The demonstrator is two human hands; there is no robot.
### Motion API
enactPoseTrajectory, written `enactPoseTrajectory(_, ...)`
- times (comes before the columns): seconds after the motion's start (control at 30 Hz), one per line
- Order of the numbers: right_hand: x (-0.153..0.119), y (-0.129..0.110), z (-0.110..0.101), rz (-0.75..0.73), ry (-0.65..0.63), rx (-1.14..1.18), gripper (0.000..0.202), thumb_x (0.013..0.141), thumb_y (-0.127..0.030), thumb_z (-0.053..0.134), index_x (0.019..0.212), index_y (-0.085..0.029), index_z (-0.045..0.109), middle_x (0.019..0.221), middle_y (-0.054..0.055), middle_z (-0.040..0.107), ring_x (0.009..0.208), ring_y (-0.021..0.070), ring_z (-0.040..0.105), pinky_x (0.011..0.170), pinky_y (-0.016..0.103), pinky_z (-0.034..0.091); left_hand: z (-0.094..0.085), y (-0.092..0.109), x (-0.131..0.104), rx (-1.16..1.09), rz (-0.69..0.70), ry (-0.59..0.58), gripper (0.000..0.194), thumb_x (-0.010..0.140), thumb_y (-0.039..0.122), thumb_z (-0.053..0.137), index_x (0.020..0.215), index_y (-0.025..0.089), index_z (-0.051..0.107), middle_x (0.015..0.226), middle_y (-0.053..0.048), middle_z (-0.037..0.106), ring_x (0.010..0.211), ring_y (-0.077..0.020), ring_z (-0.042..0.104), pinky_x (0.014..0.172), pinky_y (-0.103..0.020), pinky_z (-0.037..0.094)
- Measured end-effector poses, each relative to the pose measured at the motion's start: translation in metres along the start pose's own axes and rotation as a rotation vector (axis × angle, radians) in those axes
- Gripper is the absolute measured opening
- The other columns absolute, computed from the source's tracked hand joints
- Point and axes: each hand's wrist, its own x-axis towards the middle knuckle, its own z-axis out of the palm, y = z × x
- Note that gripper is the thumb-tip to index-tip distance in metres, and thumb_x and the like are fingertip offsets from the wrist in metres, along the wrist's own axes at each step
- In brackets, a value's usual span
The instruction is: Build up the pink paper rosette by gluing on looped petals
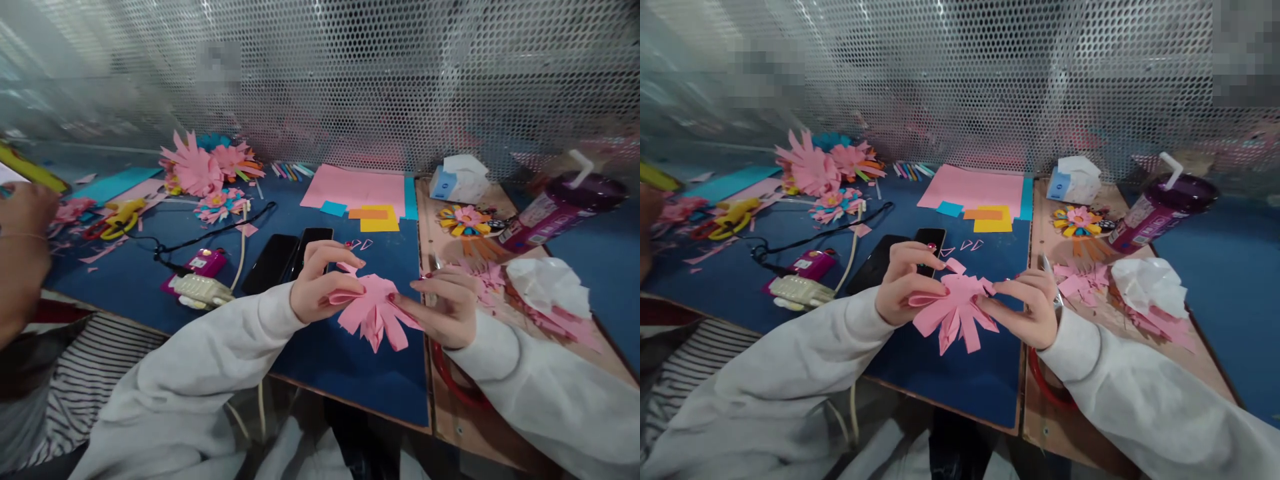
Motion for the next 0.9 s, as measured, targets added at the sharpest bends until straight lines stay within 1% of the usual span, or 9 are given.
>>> enactPoseTrajectory(0.1, 0.0031, -0.0005, 0.0000, -0.285, 0.098, -0.095, 0.012, 0.071, -0.023, 0.074, 0.063, -0.030, 0.069, 0.064, -0.001, 0.063, 0.059, 0.0111, 0.056, 0.054, 0.026, 0.044, -0.0013, -0.0010, -0.0005, 0.000, -0.001, 0.002, 0.013, 0.083, 0.035, 0.060, 0.076, 0.024, 0.062, 0.089, -0.004, 0.057, 0.094, -0.0180, 0.050, 0.082, -0.034, 0.044)
enactPoseTrajectory(0.13, 0.0042, -0.0007, -0.0001, -0.313, 0.097, -0.110, 0.012, 0.072, -0.022, 0.073, 0.064, -0.030, 0.069, 0.066, -0.001, 0.063, 0.061, 0.0110, 0.056, 0.055, 0.026, 0.045, -0.0017, -0.0014, -0.0005, 0.008, 0.002, 0.001, 0.013, 0.083, 0.036, 0.060, 0.076, 0.025, 0.062, 0.088, -0.004, 0.057, 0.093, -0.0179, 0.050, 0.081, -0.034, 0.044)
enactPoseTrajectory(0.23, 0.0055, -0.0012, -0.0006, -0.289, 0.063, -0.089, 0.011, 0.071, -0.021, 0.074, 0.065, -0.029, 0.068, 0.067, -0.001, 0.061, 0.061, 0.0101, 0.055, 0.054, 0.025, 0.044, -0.0028, -0.0019, 0.0003, 0.036, 0.016, -0.016, 0.013, 0.082, 0.037, 0.061, 0.075, 0.026, 0.062, 0.083, -0.003, 0.057, 0.090, -0.0176, 0.051, 0.079, -0.033, 0.044)
enactPoseTrajectory(0.37, 0.0025, -0.0007, -0.0007, -0.291, 0.038, -0.097, 0.012, 0.068, -0.019, 0.076, 0.070, -0.027, 0.068, 0.071, -0.001, 0.060, 0.064, 0.0114, 0.055, 0.056, 0.026, 0.046, -0.0036, -0.0010, 0.0012, 0.033, 0.017, 0.000, 0.013, 0.082, 0.036, 0.062, 0.074, 0.026, 0.063, 0.079, -0.003, 0.056, 0.089, -0.0180, 0.051, 0.078, -0.032, 0.044)
enactPoseTrajectory(0.43, 0.0003, -0.0004, -0.0003, -0.292, 0.037, -0.105, 0.013, 0.068, -0.019, 0.076, 0.071, -0.028, 0.067, 0.072, -0.001, 0.060, 0.066, 0.0125, 0.055, 0.058, 0.027, 0.047, -0.0039, -0.0004, 0.0008, 0.026, 0.009, 0.010, 0.013, 0.082, 0.037, 0.061, 0.074, 0.027, 0.063, 0.079, -0.003, 0.056, 0.090, -0.0179, 0.051, 0.078, -0.032, 0.045)
enactPoseTrajectory(0.5, -0.0013, -0.0007, 0.0000, -0.252, 0.044, -0.083, 0.013, 0.069, -0.020, 0.076, 0.071, -0.028, 0.067, 0.072, -0.001, 0.059, 0.066, 0.0121, 0.055, 0.057, 0.027, 0.047, -0.0042, -0.0001, -0.0004, 0.035, -0.002, 0.007, 0.012, 0.083, 0.037, 0.060, 0.075, 0.028, 0.063, 0.081, -0.002, 0.058, 0.092, -0.0176, 0.052, 0.078, -0.031, 0.046)
enactPoseTrajectory(0.6, -0.0011, -0.0022, -0.0002, -0.234, 0.029, -0.066, 0.014, 0.069, -0.019, 0.076, 0.070, -0.028, 0.065, 0.070, -0.001, 0.058, 0.063, 0.0113, 0.054, 0.055, 0.027, 0.046, -0.0041, -0.0007, -0.0029, 0.025, -0.027, 0.011, 0.010, 0.083, 0.036, 0.060, 0.084, 0.026, 0.061, 0.090, -0.002, 0.060, 0.093, -0.0173, 0.054, 0.080, -0.032, 0.048)
enactPoseTrajectory(0.73, 0.0019, -0.0044, -0.0010, -0.266, 0.025, -0.052, 0.016, 0.069, -0.017, 0.076, 0.068, -0.027, 0.063, 0.070, -0.002, 0.057, 0.061, 0.0105, 0.051, 0.053, 0.027, 0.044, -0.0020, -0.0021, -0.0051, -0.064, -0.074, 0.081, 0.025, 0.080, 0.038, 0.064, 0.098, 0.023, 0.055, 0.100, -0.005, 0.059, 0.093, -0.0172, 0.056, 0.081, -0.033, 0.050)
enactPoseTrajectory(0.9, 0.0006, -0.0044, -0.0010, -0.195, 0.037, 0.020, 0.015, 0.070, -0.019, 0.075, 0.074, -0.028, 0.064, 0.070, -0.003, 0.057, 0.055, 0.0081, 0.048, 0.049, 0.026, 0.040, -0.0013, -0.0007, -0.0035, 0.003, 0.002, 0.020, 0.010, 0.085, 0.035, 0.057, 0.084, 0.025, 0.059, 0.097, -0.003, 0.059, 0.094, -0.0163, 0.054, 0.083, -0.033, 0.047)
